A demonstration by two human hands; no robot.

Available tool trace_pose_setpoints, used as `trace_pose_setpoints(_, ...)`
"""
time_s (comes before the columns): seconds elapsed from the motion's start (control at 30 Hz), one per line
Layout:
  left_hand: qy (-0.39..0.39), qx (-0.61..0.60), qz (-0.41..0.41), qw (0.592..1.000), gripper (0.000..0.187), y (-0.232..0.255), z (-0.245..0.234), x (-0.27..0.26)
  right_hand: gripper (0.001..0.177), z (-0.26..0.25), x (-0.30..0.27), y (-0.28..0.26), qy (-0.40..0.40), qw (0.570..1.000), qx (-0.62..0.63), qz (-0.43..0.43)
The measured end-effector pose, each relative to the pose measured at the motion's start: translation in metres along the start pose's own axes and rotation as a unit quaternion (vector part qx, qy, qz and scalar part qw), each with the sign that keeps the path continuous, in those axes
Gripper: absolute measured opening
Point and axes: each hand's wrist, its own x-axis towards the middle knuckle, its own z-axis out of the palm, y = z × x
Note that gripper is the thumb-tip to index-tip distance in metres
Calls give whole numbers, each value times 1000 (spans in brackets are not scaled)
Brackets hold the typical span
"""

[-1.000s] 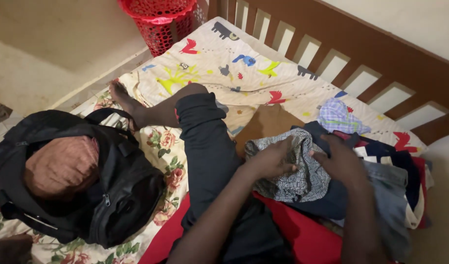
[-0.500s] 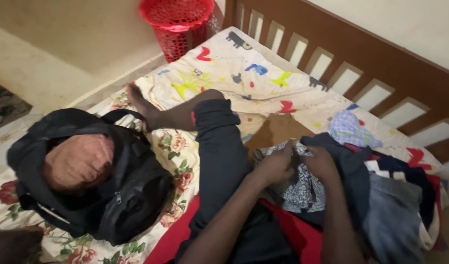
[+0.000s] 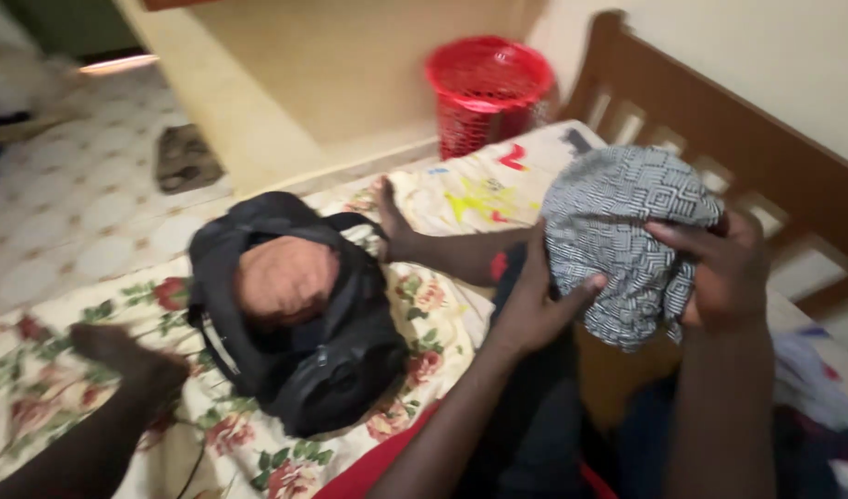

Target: The recorder is folding clothes and packing them into a black duffel bag on a bed.

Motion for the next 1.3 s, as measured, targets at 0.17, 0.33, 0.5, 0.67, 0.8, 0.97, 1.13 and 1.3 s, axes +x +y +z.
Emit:
trace_pose_setpoints(0.17, 141, -38, -88, 985, 121, -9, -110, 12, 36, 101, 53, 58, -141, 982, 120, 20)
trace_pose_setpoints(0.33, 257, -88, -104, 957, 107, 9, -208, -29, 39, 206, 67, 134, -255, 926, 233, 154)
trace_pose_setpoints(0.5, 296, -141, -69, 942, 63, 35, -241, -78, 38, 237, 64, 231, -328, 877, 234, 264)
trace_pose_setpoints(0.67, 338, -81, -94, 933, 52, -13, -243, -100, 46, 213, 42, 283, -258, 918, 63, 295)
trace_pose_setpoints(0.8, 380, -17, -68, 922, 46, -41, -248, -97, 68, 214, 17, 275, -159, 940, -295, -59)
trace_pose_setpoints(0.97, 450, 44, -16, 892, 46, -41, -256, -94, 63, 250, -21, 278, -251, 912, -300, -122)
trace_pose_setpoints(1.13, 473, 68, 7, 878, 43, -14, -268, -83, 113, 284, -33, 280, -285, 919, -222, -157)
trace_pose_setpoints(1.3, 417, 65, -149, 894, 64, -65, -359, -92, 118, 312, -1, 285, -420, 893, -125, -105)
